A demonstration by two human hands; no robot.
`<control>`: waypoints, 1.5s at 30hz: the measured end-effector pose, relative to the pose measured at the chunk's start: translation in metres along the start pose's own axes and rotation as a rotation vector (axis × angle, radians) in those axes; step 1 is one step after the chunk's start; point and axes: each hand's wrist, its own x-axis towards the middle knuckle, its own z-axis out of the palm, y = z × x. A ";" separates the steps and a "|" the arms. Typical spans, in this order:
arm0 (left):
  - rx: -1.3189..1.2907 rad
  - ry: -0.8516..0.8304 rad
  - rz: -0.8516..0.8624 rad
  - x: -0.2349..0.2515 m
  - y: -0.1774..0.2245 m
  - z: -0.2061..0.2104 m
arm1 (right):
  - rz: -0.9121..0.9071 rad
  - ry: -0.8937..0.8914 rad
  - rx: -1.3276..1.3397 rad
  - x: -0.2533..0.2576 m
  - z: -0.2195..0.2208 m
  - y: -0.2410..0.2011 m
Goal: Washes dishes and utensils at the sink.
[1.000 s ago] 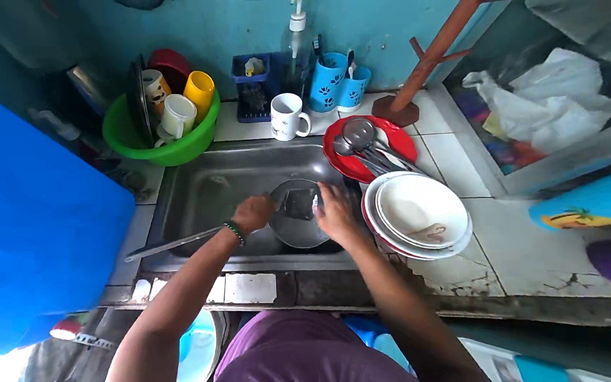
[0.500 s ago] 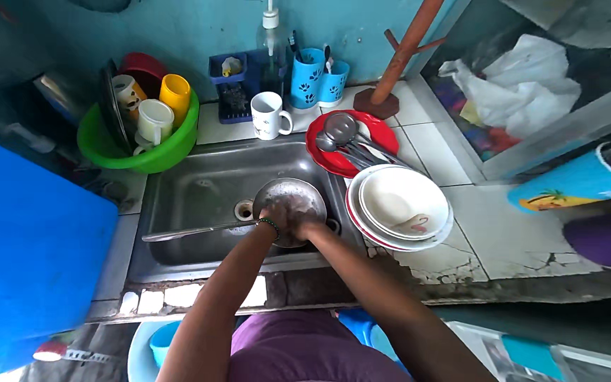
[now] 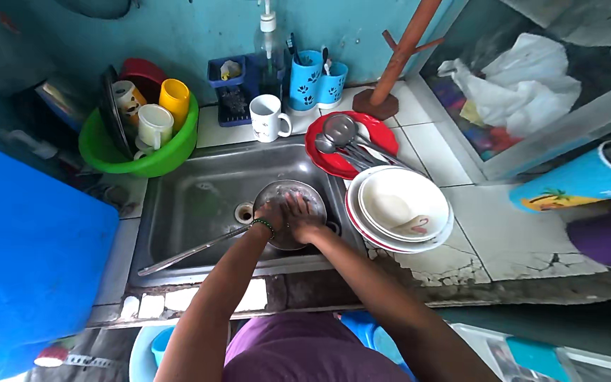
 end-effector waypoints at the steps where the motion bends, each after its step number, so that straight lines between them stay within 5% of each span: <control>1: 0.005 0.000 -0.004 0.002 0.002 0.002 | 0.004 -0.011 0.008 0.002 0.001 0.001; 8: -0.002 -0.021 -0.016 0.012 0.001 0.010 | 0.058 -0.012 0.167 -0.005 -0.012 -0.004; 11: -0.081 -0.001 -0.017 0.006 -0.006 0.001 | 0.084 0.422 0.506 -0.021 -0.022 -0.005; 13: -0.179 0.101 0.028 0.000 -0.008 -0.010 | 0.107 0.797 0.810 -0.034 -0.023 -0.006; 15: -0.313 0.250 0.115 -0.012 -0.006 -0.028 | 0.066 0.988 1.117 -0.036 -0.022 -0.008; 19: -0.429 0.482 0.295 -0.044 0.015 -0.088 | -0.254 0.663 1.567 -0.043 -0.048 -0.042; 22: -0.523 0.635 0.483 -0.066 0.028 -0.128 | -0.485 0.382 1.530 -0.048 -0.079 -0.074; 28: -0.517 0.591 0.472 -0.092 0.011 -0.167 | -0.453 0.655 1.088 -0.017 -0.107 -0.089; 32: -0.469 0.493 0.427 -0.112 -0.007 -0.172 | -0.495 0.635 0.983 -0.006 -0.106 -0.090; 37: -0.649 0.468 0.361 -0.125 -0.028 -0.183 | -0.340 0.351 0.696 0.012 -0.060 -0.065; 42: -0.690 0.409 0.401 -0.125 -0.063 -0.178 | 0.158 0.184 0.203 -0.003 -0.023 -0.019; 45: -0.741 0.386 0.457 -0.120 -0.081 -0.171 | 0.307 0.157 0.595 0.004 -0.014 -0.008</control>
